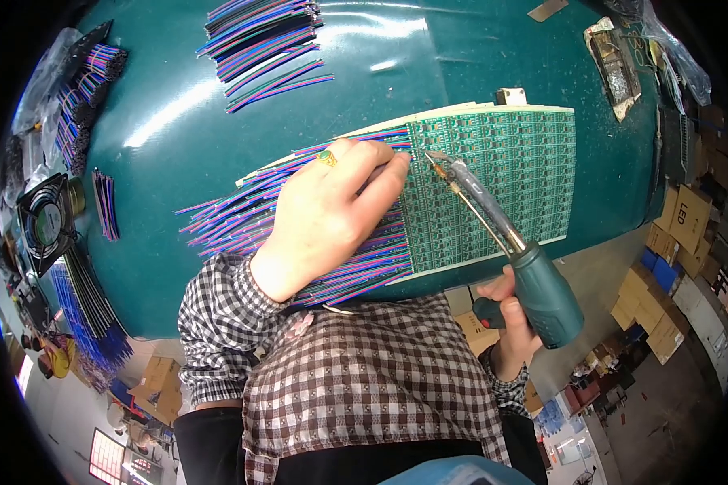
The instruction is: The person solders bundles of wires onto a printed circuit board using a soldering iron.
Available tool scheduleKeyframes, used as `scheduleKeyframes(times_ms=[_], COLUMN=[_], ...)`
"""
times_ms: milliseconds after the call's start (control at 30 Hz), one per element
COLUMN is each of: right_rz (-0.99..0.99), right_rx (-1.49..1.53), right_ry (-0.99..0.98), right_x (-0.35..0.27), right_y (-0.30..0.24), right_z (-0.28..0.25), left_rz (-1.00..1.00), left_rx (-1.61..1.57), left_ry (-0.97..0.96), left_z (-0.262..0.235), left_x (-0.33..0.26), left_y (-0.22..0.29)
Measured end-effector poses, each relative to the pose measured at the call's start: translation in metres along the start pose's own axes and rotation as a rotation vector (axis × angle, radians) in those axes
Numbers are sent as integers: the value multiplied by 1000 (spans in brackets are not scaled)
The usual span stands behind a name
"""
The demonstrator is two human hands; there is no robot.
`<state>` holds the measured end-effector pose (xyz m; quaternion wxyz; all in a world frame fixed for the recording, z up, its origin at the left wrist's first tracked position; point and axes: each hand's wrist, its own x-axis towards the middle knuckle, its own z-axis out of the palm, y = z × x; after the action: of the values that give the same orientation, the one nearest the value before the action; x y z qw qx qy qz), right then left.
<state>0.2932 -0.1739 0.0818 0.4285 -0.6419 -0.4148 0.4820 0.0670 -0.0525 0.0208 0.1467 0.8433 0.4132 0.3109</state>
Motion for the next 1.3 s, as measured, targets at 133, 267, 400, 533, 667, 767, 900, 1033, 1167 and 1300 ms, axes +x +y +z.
scheduleKeyframes(times_ms=[133, 267, 400, 533, 667, 767, 900, 1033, 1167, 1300], right_rz=[-11, -23, -28, -12, 2, 19, 1, 27, 53, 40], right_rx=[59, 32, 9, 8, 29, 18, -2, -10, -10, -25], right_ry=[10, 21, 4, -4, 4, 9, -10, -2, -6, 9], right_x=[1, 1, 0, 0, 0, 2, 3, 2, -2, -2], right_y=[1, 1, 2, 2, 2, -2, -2, -2, -2, 0], right_z=[2, 2, 0, 1, 3, 3, 4, 4, 3, 4], left_rz=[8, 16, 2, -9, -18, -14, -5, 3, -7, -2], left_rx=[-22, -5, -30, -46, -46, -56, -67, -67, -61, -50], left_ry=[24, 23, -1, -12, -20, -12, 0, 5, -1, 0], left_z=[1, 3, 1, 0, -1, -1, 1, 1, 0, 3], left_x=[-2, -2, -1, 1, 1, 1, 1, 1, 0, -1], left_y=[-1, -2, -4, -3, -2, -3, -4, -5, -4, -5])
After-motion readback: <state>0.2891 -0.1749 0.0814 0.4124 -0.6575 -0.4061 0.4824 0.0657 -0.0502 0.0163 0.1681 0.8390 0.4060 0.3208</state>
